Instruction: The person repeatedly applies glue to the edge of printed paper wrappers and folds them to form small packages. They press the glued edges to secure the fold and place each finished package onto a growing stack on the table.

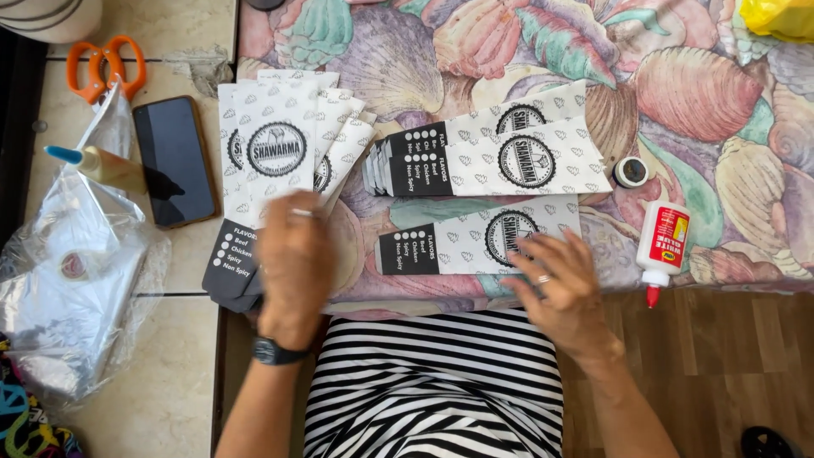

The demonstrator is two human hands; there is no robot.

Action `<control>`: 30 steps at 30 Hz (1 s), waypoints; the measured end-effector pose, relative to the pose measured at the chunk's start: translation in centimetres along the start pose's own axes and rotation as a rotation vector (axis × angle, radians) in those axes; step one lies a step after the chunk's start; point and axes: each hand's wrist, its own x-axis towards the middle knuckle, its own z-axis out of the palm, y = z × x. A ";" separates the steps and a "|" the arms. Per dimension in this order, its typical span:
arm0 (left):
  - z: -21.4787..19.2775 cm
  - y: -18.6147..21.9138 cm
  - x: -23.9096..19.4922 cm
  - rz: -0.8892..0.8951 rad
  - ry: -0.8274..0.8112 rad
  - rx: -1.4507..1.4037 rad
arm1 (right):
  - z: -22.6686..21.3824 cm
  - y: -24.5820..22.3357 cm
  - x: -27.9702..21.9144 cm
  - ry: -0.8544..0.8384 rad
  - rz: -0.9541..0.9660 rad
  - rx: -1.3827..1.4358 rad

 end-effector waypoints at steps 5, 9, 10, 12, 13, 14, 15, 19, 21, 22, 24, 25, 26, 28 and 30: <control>-0.6 9.2 -1.0 0.312 -0.252 -0.588 | -6.3 7.3 -2.5 0.080 0.355 -0.245; 0.0 10.4 -1.3 0.414 -0.345 -0.546 | -8.8 12.7 -4.0 -0.247 0.966 -0.204; -0.1 10.4 -1.2 0.419 -0.347 -0.553 | -9.2 11.9 -3.9 -0.247 0.973 -0.209; -0.4 10.5 -1.1 0.415 -0.377 -0.466 | -9.6 10.2 -3.3 0.052 1.261 0.268; -0.2 10.5 -0.9 0.418 -0.378 -0.470 | -9.6 10.5 -4.2 0.053 1.265 0.264; -0.1 10.4 -0.8 0.407 -0.369 -0.502 | -9.4 10.8 -5.1 0.273 1.145 0.523; 0.0 10.4 -0.7 0.395 -0.360 -0.534 | -9.3 11.0 -5.9 0.487 1.002 0.776; -0.5 10.0 1.2 0.353 -0.407 -0.666 | -9.4 8.8 -7.9 0.574 0.865 1.044; 0.6 9.6 1.4 0.344 -0.441 -0.622 | -8.1 6.7 -6.9 0.611 0.755 0.817; 0.4 9.4 1.6 0.344 -0.444 -0.623 | -7.1 5.8 -6.5 0.611 0.758 0.817; 0.2 9.0 2.2 0.333 -0.452 -0.594 | -5.1 4.1 -5.8 0.559 0.767 0.765; 0.2 9.0 2.3 0.334 -0.453 -0.593 | -4.9 3.3 -5.2 0.560 0.767 0.766; 0.2 9.0 2.4 0.342 -0.448 -0.573 | -4.8 2.4 -4.6 0.478 0.745 0.723; 0.4 8.9 2.4 0.348 -0.444 -0.553 | -4.2 1.5 -3.9 0.395 0.722 0.680; 0.7 8.8 2.4 0.321 -0.487 -0.565 | -3.5 1.4 -3.8 0.365 0.741 0.661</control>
